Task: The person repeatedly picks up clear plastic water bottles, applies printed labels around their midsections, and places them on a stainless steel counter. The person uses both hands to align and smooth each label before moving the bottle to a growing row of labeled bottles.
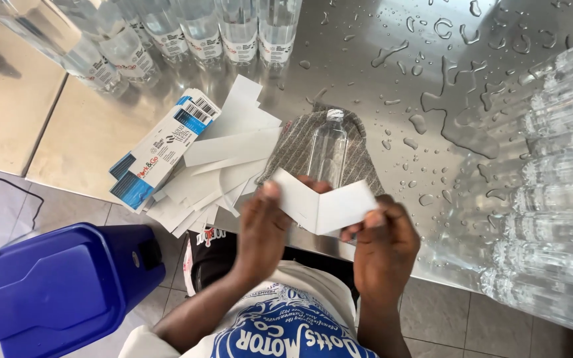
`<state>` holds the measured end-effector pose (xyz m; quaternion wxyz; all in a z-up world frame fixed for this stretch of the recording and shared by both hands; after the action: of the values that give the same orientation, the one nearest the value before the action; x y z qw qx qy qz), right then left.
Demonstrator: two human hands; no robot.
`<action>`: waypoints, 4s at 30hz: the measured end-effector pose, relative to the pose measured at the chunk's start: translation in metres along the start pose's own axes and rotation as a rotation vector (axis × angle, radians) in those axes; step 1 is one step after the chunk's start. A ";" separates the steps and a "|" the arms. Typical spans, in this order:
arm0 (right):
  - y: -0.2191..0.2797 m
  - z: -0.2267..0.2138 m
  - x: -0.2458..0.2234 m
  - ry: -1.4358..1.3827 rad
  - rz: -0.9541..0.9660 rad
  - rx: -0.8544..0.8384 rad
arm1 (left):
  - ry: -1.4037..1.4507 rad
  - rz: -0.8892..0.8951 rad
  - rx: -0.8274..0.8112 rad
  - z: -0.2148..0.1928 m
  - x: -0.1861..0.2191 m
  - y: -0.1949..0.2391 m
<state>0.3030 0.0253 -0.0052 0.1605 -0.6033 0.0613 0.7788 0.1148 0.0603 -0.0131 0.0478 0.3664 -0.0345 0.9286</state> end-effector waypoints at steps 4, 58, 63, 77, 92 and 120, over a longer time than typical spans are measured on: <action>-0.028 -0.034 0.006 -0.300 0.087 0.179 | 0.190 0.046 0.448 -0.056 0.023 -0.018; -0.012 -0.016 0.016 0.210 0.101 -0.232 | -0.442 -0.307 -0.361 0.012 -0.005 -0.001; -0.010 -0.041 0.032 -0.164 0.130 0.117 | -0.215 -0.244 -0.117 -0.024 -0.013 -0.013; 0.017 -0.051 0.073 0.150 -0.009 0.243 | -0.529 -0.041 0.305 -0.065 -0.047 0.024; 0.002 -0.015 0.050 0.258 0.082 0.187 | -0.577 -0.002 0.371 -0.047 -0.039 0.009; 0.004 -0.013 0.045 0.542 0.005 0.083 | -0.741 0.203 0.191 -0.041 -0.039 0.012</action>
<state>0.3033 0.0256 -0.0520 0.1608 -0.7826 0.1353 0.5860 0.1145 0.0501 -0.0701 -0.0945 0.6744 0.0012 0.7323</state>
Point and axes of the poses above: each hand's wrist, its own y-axis away from the middle knuckle, its own z-axis out of the palm, x = y × z, the point moved 7 cm from there along -y, towards the middle knuckle, and after that the axes turned 1 degree about y, right-handed, at the moved point
